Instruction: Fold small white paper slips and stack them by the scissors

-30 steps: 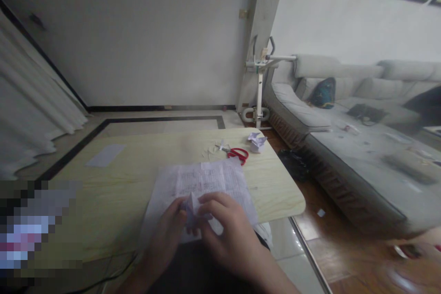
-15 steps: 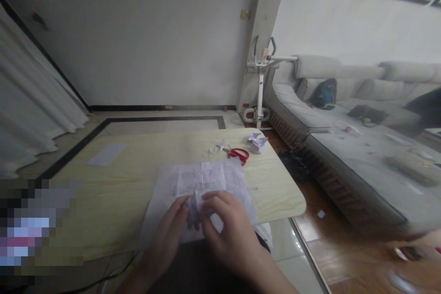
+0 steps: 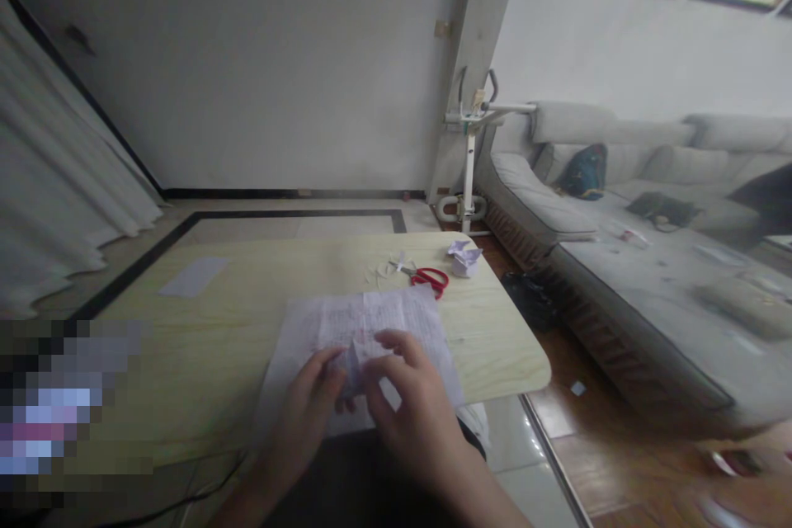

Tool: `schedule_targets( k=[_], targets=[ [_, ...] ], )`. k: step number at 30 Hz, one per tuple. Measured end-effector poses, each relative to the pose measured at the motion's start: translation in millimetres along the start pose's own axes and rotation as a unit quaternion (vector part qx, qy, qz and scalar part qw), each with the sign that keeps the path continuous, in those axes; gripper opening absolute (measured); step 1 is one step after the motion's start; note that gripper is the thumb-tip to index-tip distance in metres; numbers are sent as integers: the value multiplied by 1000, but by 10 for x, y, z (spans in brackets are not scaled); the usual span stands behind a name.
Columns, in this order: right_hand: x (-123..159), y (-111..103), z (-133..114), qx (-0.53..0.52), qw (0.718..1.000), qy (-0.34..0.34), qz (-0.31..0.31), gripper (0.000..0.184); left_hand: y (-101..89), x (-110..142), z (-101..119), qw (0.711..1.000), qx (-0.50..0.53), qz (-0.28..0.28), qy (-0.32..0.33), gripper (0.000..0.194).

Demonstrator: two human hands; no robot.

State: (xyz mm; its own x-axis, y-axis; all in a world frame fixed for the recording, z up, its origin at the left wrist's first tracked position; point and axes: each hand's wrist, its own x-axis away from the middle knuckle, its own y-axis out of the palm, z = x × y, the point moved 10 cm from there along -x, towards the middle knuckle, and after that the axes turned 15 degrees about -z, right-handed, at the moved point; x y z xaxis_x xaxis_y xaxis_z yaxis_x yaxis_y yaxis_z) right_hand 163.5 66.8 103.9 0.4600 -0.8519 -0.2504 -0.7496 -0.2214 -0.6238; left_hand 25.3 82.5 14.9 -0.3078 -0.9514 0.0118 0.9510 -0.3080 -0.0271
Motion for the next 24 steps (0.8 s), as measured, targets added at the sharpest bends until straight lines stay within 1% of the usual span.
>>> schedule_targets(
  k=[2,5,8,13,17,22,24],
  targets=[
    [-2,0,-18,-1,1000,-13,5,16,-4,-4,12,1000,-8,0,4,34],
    [-20,41,-45,-13,999,-30,-10,17,0,-3,28,1000,-7,-1,6,34],
    [-26,64,-33,-10,1000,-24,-16,17,-12,7,35,1000,-10,6,5,34],
    [-16,40,-23,-5,1000,-16,-6,19,-10,8,41,1000,-17,3,3,35],
    [-44,62,-63,-8,999,-21,-27,24,-35,7,37,1000,-16,20,1,34],
    [-45,123,-132,5,998,-35,-47,25,-91,7,62,999,-17,51,1,37],
    [-26,130,-107,2,999,-31,-41,24,-117,6,80,998,-15,60,4,39]
  ],
)
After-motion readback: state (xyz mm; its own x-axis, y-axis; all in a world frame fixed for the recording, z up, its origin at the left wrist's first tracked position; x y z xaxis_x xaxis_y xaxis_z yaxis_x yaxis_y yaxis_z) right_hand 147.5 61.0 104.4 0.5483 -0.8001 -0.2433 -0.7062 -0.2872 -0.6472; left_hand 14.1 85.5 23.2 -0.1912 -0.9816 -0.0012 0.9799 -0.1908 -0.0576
